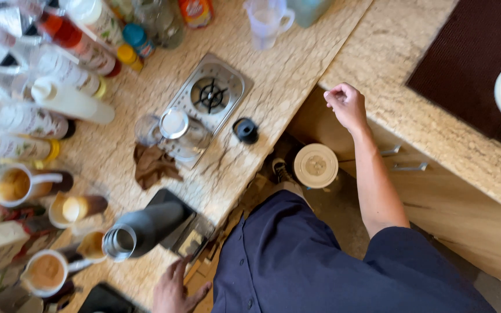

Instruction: Barista preparing espresso-based drinks, including weighing grounds, pulling shots, steaming milk, and pouring latte art.

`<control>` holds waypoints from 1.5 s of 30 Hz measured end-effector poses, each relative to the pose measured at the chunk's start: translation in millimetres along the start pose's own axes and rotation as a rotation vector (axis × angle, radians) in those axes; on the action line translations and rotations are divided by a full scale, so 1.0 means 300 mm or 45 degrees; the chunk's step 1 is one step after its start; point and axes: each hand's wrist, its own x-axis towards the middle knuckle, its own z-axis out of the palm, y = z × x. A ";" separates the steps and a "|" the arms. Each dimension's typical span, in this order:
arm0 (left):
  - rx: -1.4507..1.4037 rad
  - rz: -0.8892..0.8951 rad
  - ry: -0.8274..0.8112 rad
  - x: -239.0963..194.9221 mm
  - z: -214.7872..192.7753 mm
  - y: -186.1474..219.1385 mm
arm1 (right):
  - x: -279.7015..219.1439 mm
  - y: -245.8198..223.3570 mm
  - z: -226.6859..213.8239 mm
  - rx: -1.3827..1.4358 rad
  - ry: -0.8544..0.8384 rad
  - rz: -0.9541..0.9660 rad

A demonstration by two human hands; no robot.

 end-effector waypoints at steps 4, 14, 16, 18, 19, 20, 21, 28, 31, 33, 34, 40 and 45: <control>-0.059 -0.150 -0.308 0.199 -0.144 0.416 | 0.371 0.016 -0.251 0.172 0.268 0.114; 0.015 -0.438 -0.287 0.384 -0.121 0.681 | 1.341 0.428 -0.630 0.710 1.194 -0.147; 0.004 -0.516 -0.345 0.395 -0.107 0.698 | 1.381 0.426 -0.627 0.778 1.139 0.061; -0.023 -0.445 -0.368 0.410 -0.088 0.707 | 1.315 0.381 -0.634 0.741 1.332 0.062; -0.020 -0.442 -0.376 0.415 -0.107 0.728 | 1.264 0.367 -0.634 0.734 1.336 0.066; -0.053 -0.399 -0.370 0.430 -0.128 0.747 | 1.219 0.347 -0.633 0.707 1.428 -0.068; -0.087 -0.357 -0.365 0.443 -0.148 0.764 | 1.171 0.326 -0.631 0.677 1.518 -0.203; 0.025 -0.324 -0.502 0.476 -0.255 0.786 | 0.680 0.363 -0.664 0.805 1.275 -0.514; 0.000 -0.302 -0.581 0.468 -0.316 0.817 | 0.419 0.320 -0.672 0.709 0.975 -0.793; -0.021 -0.146 -0.493 0.442 -0.334 0.815 | 0.270 0.279 -0.657 0.533 0.663 -0.732; -0.028 -0.152 -0.510 0.427 -0.336 0.807 | 0.217 0.242 -0.634 0.523 0.651 -0.721; -0.211 0.110 -0.220 0.252 -0.290 0.627 | -0.132 -0.055 -0.396 0.407 -0.030 -0.801; -0.403 0.158 -0.082 0.024 -0.207 0.379 | -0.360 -0.244 -0.206 0.407 -0.376 -0.867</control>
